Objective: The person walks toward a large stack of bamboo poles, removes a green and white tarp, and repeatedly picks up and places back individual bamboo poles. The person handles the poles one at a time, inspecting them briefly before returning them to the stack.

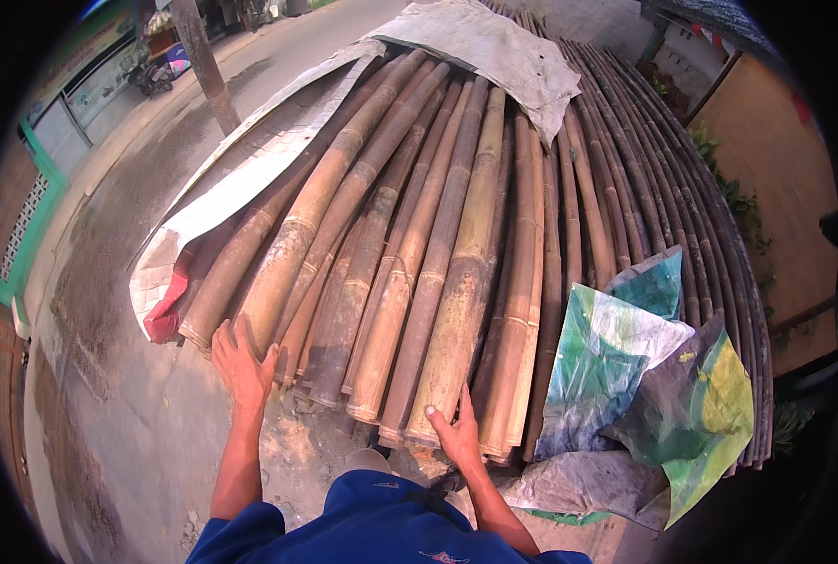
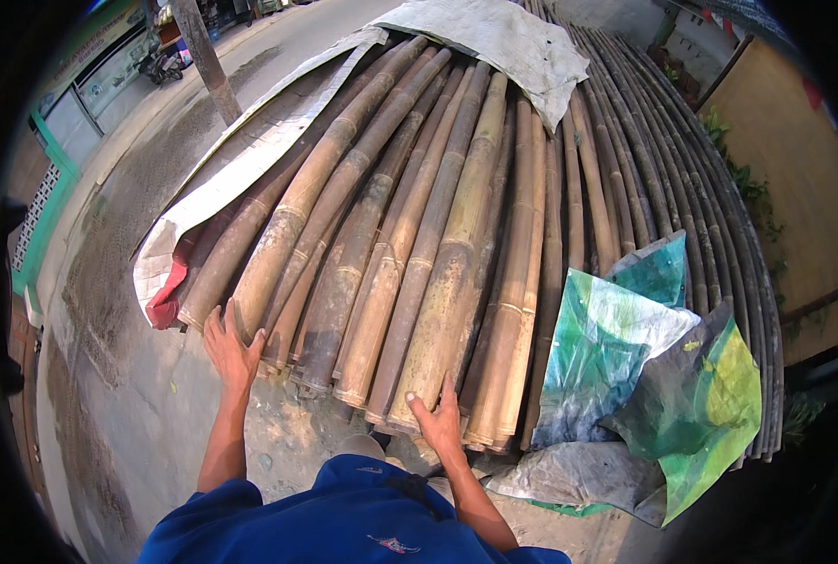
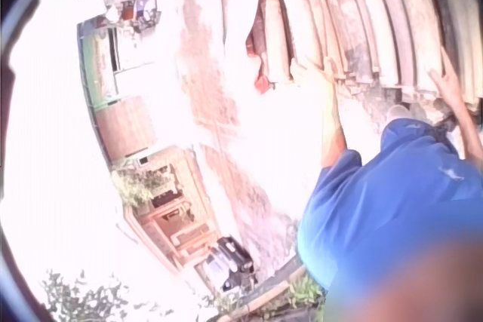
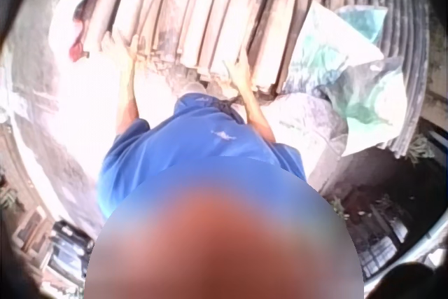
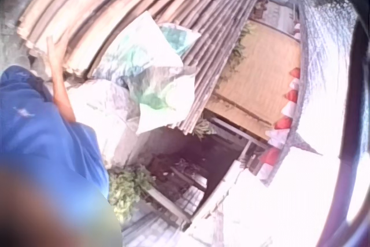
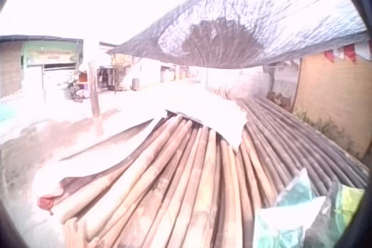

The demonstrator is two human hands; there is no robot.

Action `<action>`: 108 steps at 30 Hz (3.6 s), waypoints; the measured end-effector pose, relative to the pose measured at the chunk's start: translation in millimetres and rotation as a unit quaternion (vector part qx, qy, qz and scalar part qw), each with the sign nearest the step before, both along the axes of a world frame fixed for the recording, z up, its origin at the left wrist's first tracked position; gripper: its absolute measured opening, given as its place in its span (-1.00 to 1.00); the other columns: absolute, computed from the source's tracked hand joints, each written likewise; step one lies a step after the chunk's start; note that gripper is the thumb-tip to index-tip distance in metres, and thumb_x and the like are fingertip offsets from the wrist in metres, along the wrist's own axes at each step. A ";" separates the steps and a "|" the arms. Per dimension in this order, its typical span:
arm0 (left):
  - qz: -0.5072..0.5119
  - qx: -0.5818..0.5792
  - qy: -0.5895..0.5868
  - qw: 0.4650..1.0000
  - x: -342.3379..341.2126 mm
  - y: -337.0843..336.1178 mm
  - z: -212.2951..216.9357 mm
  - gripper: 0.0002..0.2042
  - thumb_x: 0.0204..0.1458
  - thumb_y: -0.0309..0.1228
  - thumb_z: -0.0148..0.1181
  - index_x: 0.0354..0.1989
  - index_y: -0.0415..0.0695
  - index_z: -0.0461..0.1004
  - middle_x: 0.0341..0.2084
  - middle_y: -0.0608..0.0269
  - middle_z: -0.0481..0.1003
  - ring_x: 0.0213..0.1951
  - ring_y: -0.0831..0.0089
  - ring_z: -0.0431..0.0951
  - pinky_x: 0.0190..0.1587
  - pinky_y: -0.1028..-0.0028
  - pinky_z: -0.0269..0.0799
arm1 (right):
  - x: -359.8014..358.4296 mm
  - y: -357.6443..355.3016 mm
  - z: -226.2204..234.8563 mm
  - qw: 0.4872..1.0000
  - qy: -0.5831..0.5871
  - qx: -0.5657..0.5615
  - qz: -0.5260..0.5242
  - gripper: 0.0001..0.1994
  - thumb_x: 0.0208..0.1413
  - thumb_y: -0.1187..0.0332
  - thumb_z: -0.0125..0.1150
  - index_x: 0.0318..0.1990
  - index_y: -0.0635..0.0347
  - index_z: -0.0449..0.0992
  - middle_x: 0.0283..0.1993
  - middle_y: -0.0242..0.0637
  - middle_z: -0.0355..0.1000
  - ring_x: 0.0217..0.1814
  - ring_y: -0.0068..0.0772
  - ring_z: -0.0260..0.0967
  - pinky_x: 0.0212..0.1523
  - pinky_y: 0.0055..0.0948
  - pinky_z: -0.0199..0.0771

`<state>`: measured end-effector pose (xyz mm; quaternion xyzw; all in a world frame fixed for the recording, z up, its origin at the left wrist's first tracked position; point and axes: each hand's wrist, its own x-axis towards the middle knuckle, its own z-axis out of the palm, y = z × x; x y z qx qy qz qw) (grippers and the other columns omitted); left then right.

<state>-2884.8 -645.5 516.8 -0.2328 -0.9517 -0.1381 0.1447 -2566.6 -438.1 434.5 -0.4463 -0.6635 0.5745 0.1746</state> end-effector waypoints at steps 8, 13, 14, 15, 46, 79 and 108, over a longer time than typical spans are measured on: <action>-0.035 -0.028 -0.233 0.971 -66.9 -20.4 3.1 -0.09 -0.17 -0.03 0.48 0.37 -0.15 0.22 -0.04 -0.26 0.54 -0.03 -0.14 0.59 0.06 0.08 0.47 | -11.9 4.6 -11.6 0.999 -0.011 0.047 -0.008 0.01 0.09 0.17 0.40 0.49 0.53 -0.14 0.36 0.23 0.26 0.33 -0.16 0.34 0.31 -0.36 0.32; -0.100 0.152 -0.491 0.852 -106.7 -30.4 -3.2 -0.16 -0.10 0.00 0.46 0.26 -0.33 0.33 -0.03 -0.11 0.57 -0.03 0.15 0.62 0.06 0.25 0.49 | -12.3 4.0 -13.3 0.999 0.001 0.032 -0.016 0.02 0.09 0.17 0.41 0.50 0.52 -0.15 0.35 0.21 0.28 0.33 -0.16 0.34 0.31 -0.36 0.32; -0.079 0.186 -0.543 0.815 -110.7 -31.6 -2.7 -0.18 -0.09 -0.01 0.46 0.25 -0.35 0.35 -0.04 -0.09 0.57 -0.04 0.18 0.62 0.06 0.26 0.49 | -12.4 3.9 -12.5 0.999 -0.003 0.029 -0.019 0.02 0.09 0.17 0.41 0.50 0.52 -0.15 0.35 0.21 0.28 0.33 -0.16 0.34 0.31 -0.36 0.32; -0.059 0.221 -0.592 0.773 -112.7 -32.1 -1.2 -0.19 -0.08 -0.02 0.46 0.23 -0.38 0.36 -0.04 -0.06 0.58 -0.05 0.22 0.62 0.05 0.28 0.49 | -12.7 3.8 -11.5 1.000 0.005 0.021 -0.018 0.03 0.08 0.15 0.41 0.50 0.52 -0.15 0.36 0.21 0.28 0.34 -0.15 0.34 0.31 -0.36 0.32; -0.013 0.295 -0.748 0.594 -105.5 -26.4 -25.8 -0.24 0.10 0.14 0.22 0.23 -0.32 0.37 -0.09 -0.24 0.57 -0.08 -0.03 0.64 0.01 0.09 0.58 | -19.6 9.6 -11.0 0.999 -0.016 0.030 -0.032 0.04 0.07 0.06 0.41 0.51 0.44 -0.11 0.41 0.20 0.23 0.45 -0.13 0.23 0.42 -0.30 0.18; 0.001 0.290 -0.719 0.632 -74.6 -11.9 -5.4 -0.26 0.15 0.12 0.21 0.28 -0.30 0.37 0.05 -0.01 0.55 0.02 0.22 0.59 0.10 0.28 0.49 | -34.5 -3.1 20.5 0.981 -0.123 0.117 -0.095 -0.08 0.17 -0.06 0.26 0.49 0.39 0.01 0.36 0.28 0.17 0.41 0.19 0.19 0.39 -0.08 0.21; 0.037 0.445 -0.728 0.520 -87.7 -60.1 -57.8 -0.07 0.11 0.32 0.11 0.40 -0.28 0.22 0.29 -0.01 0.38 0.27 0.21 0.43 0.31 0.14 0.33 | -30.2 6.7 -7.7 0.994 -0.019 0.089 -0.061 -0.18 0.28 -0.01 0.20 0.45 0.48 0.09 0.45 0.22 0.16 0.48 0.00 0.16 0.44 -0.26 0.11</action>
